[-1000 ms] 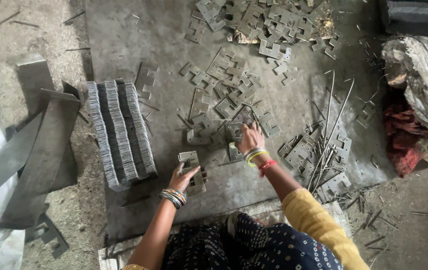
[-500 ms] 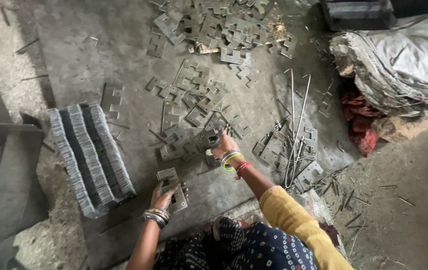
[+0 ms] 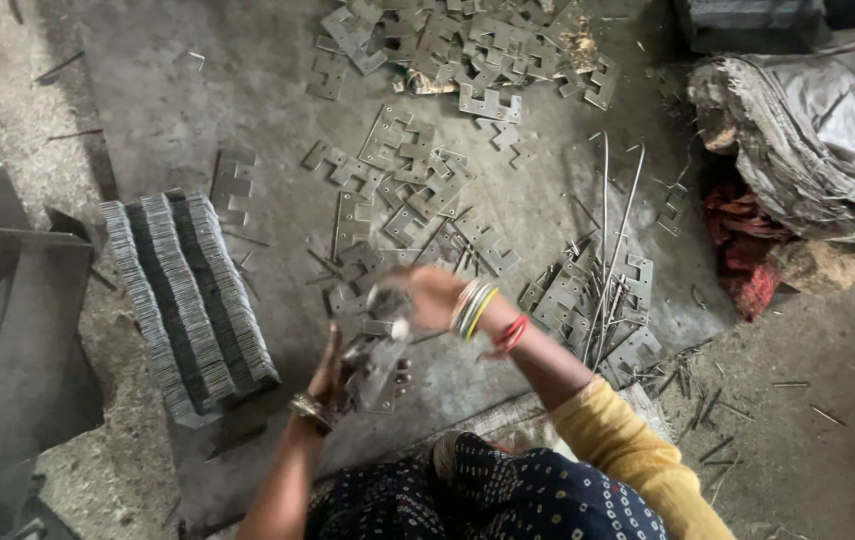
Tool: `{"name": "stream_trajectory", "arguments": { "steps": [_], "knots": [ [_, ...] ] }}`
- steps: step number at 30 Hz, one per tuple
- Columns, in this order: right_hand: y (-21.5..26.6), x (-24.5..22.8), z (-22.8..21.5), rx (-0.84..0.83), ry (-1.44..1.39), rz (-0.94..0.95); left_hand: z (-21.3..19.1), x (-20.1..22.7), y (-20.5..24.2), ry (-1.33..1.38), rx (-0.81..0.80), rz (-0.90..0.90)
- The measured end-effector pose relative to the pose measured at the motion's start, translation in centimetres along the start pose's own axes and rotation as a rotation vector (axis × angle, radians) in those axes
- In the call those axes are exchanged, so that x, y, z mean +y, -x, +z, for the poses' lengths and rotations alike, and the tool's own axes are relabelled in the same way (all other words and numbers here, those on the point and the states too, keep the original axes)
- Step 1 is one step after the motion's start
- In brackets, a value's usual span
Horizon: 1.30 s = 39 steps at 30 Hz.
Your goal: The person sits on the floor and sorts small metal pieces from a large pile into neat stacks. They pick up pieces one by one, align them, and place them into organized piles.
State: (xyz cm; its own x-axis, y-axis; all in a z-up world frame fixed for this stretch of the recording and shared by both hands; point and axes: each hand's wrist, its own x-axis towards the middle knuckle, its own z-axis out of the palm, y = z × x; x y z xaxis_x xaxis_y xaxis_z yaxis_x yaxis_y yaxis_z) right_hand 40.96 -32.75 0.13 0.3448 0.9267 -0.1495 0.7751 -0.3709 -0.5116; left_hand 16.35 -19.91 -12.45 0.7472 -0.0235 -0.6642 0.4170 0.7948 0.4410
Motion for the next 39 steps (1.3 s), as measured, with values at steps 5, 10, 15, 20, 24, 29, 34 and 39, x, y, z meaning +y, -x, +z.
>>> {"name": "stream_trajectory", "arguments": {
  "steps": [5, 10, 15, 20, 24, 29, 34, 39],
  "knots": [
    [-1.4, 8.5, -3.8, 0.143, 0.385, 0.608, 2.1, 0.6, 1.2, -0.085, -0.067, -0.014],
    [0.7, 16.3, 1.3, 0.209, 0.323, 0.608, 1.2, 0.5, 0.8, -0.413, 0.153, 0.209],
    [2.8, 17.3, -0.7, 0.079, 0.236, 0.562, 0.8, -0.7, -1.0, -0.036, 0.182, 0.243],
    [5.2, 8.1, -4.3, 0.203, 0.072, 0.487, 1.7, -1.2, -1.5, -0.236, 0.211, 0.39],
    [4.3, 0.1, -3.9, 0.095, 0.034, 0.281, 3.7, -0.5, -1.2, 0.053, 0.108, 0.189],
    [-0.2, 1.3, -2.7, 0.075, 0.251, 0.168, 3.5, -0.2, -1.2, 0.03, 0.058, 0.253],
    [-0.6, 7.2, -1.0, 0.177, 0.587, -0.057, 0.9, -1.9, -1.5, 0.063, 0.293, 0.142],
    [1.1, 8.6, -3.0, -0.306, 0.447, 0.4, -0.6, -2.6, -1.7, -0.248, 0.276, 0.486]
  ]
}}
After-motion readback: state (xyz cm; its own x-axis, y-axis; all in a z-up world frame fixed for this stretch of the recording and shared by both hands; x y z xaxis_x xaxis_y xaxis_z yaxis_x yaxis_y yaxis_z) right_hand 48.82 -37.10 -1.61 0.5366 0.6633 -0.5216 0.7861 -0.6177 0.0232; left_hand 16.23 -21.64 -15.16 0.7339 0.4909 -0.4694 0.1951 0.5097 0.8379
